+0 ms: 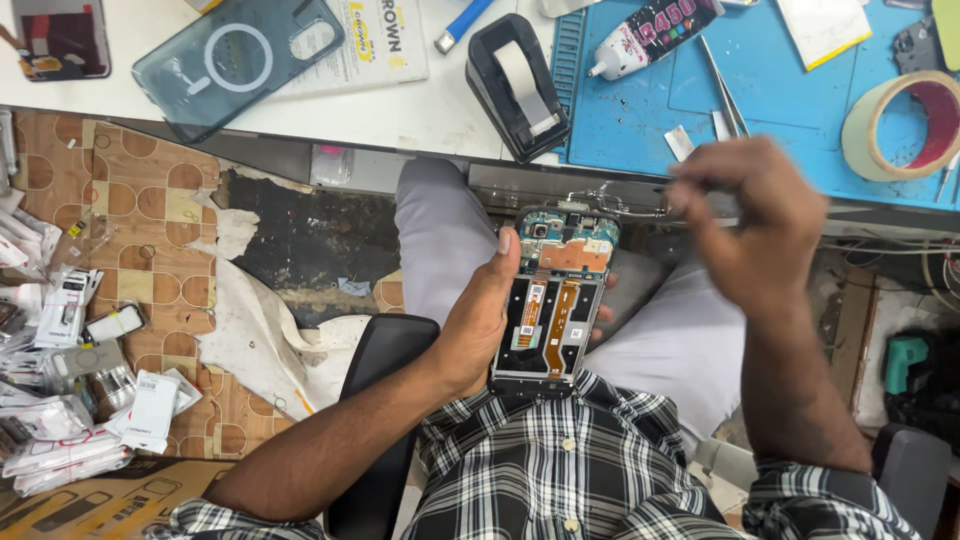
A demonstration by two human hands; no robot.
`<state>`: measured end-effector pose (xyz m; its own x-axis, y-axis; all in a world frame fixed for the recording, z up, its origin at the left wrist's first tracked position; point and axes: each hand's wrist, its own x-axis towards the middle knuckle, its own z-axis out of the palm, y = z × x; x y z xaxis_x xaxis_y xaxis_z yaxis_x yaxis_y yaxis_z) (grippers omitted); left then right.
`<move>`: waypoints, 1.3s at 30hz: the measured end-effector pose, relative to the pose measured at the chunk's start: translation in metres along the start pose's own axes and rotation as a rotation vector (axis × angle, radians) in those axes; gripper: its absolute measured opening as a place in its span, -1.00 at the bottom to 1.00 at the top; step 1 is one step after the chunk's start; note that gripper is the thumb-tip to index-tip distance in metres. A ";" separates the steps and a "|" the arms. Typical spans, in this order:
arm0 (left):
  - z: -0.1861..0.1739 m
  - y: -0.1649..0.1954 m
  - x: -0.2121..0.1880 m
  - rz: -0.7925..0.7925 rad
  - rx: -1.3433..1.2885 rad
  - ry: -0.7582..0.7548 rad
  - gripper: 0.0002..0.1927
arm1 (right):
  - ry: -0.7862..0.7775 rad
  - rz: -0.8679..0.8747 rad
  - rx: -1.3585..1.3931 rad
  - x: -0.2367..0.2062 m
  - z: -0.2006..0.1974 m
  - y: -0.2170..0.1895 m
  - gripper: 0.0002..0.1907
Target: The person applies adhesive to the edges of a smartphone frame, then aligns and presses a replacement screen onto the frame. They use tweezers to adjust internal ribbon cables and components inside the phone. The clip ends before the device is fully reassembled.
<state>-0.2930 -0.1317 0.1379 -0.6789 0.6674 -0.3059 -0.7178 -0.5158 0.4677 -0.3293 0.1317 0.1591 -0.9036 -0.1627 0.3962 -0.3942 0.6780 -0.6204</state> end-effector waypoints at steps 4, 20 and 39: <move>-0.001 -0.001 -0.001 0.028 0.069 0.020 -0.11 | -0.127 -0.149 -0.003 -0.010 0.006 -0.033 -0.32; -0.002 -0.002 -0.002 0.091 0.315 0.046 -0.09 | -0.226 -0.402 -0.380 -0.002 -0.003 -0.061 -0.34; -0.003 -0.006 -0.004 0.287 0.413 0.116 -0.47 | -0.223 -0.504 -0.589 -0.002 -0.014 -0.074 -0.45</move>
<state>-0.2864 -0.1325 0.1342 -0.8690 0.4543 -0.1958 -0.3949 -0.3987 0.8277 -0.2961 0.0921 0.2138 -0.6772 -0.6469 0.3506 -0.6665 0.7412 0.0802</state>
